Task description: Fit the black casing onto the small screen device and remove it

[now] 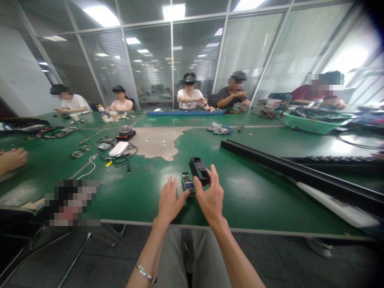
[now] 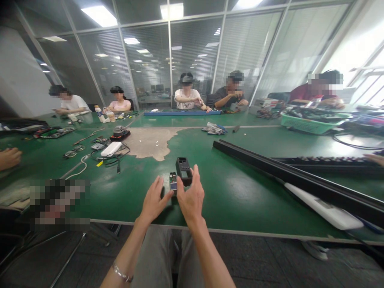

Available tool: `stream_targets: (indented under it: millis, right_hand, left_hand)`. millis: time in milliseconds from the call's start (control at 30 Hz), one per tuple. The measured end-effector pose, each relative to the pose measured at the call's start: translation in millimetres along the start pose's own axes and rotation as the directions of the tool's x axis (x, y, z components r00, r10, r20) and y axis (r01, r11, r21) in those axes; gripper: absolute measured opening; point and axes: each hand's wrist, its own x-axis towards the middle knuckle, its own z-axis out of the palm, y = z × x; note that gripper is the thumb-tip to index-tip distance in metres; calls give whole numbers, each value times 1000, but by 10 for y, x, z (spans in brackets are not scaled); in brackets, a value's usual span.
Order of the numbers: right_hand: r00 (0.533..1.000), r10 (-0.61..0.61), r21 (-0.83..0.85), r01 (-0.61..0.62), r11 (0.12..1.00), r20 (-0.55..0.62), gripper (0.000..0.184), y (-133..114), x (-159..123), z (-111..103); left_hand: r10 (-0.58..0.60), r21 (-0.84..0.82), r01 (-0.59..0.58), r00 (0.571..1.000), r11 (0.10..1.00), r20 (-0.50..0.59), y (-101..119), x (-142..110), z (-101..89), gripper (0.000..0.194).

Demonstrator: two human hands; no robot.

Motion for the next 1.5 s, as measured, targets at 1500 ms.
stream_targets:
  millis: [1500]
  right_hand:
    - [987,30,-151,-6,988,157,74,554,-323,91]
  left_hand:
    - [35,100,-40,998,994,48,26,4,-17,67]
